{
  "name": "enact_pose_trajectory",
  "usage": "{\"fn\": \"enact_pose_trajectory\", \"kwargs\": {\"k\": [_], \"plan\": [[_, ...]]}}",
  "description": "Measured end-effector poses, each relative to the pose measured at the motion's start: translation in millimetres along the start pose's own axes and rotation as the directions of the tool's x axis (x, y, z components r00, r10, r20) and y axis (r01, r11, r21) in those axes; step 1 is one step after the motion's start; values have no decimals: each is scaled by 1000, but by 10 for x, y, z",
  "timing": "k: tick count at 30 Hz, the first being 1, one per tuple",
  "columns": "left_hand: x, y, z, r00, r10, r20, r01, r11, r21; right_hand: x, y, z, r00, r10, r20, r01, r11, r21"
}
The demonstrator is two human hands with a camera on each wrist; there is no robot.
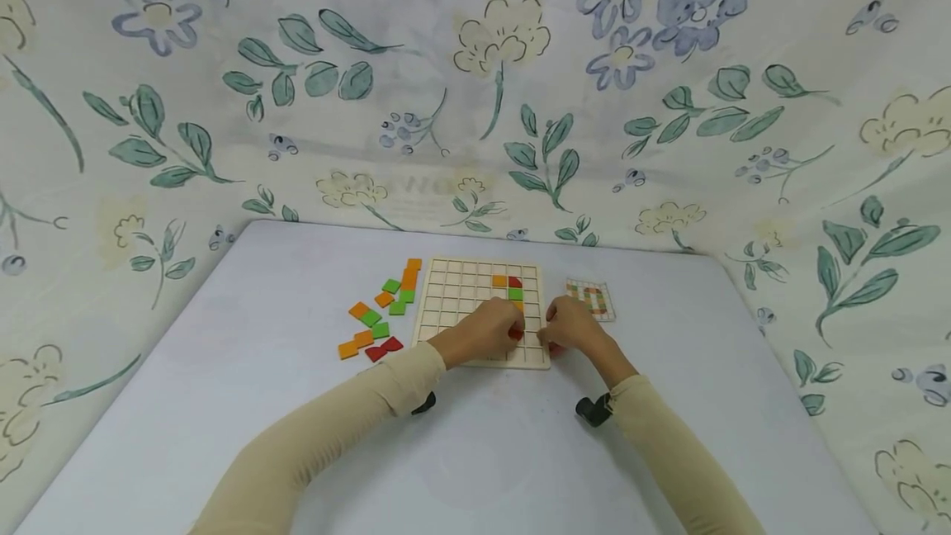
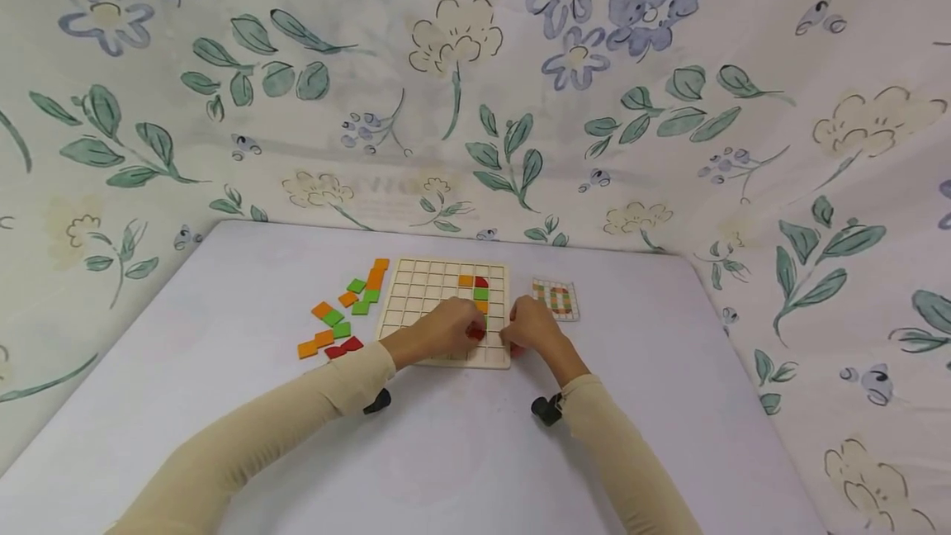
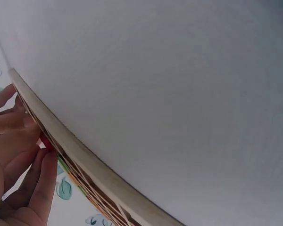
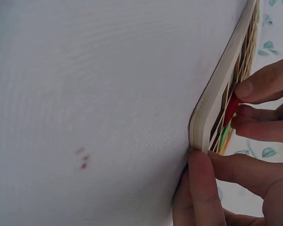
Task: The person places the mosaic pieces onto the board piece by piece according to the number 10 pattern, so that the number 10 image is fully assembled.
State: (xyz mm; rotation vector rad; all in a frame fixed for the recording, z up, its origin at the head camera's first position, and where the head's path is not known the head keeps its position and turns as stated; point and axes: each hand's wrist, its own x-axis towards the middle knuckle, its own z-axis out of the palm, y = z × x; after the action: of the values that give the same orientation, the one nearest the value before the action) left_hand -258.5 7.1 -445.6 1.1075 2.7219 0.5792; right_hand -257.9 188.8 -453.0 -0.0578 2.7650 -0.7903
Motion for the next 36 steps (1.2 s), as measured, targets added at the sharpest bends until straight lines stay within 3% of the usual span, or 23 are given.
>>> {"fn": "enact_pose_trajectory", "kwargs": {"k": [5, 16, 31, 36], "plan": [[1, 2, -12, 999, 40, -10, -40, 999, -2, 0, -2, 8, 1000, 23, 21, -24, 998, 52], [-1, -24, -28, 998, 65, -21, -66, 996, -65, 5, -22, -16, 1000, 9, 16, -9, 1000, 15], [15, -8, 43, 997, -73, -12, 72, 997, -42, -1, -13, 3, 999, 27, 19, -27, 1000, 11], [17, -2, 38, 998, -57, -28, 56, 998, -31, -2, -9, 3, 1000, 21, 19, -21, 1000, 21]]}}
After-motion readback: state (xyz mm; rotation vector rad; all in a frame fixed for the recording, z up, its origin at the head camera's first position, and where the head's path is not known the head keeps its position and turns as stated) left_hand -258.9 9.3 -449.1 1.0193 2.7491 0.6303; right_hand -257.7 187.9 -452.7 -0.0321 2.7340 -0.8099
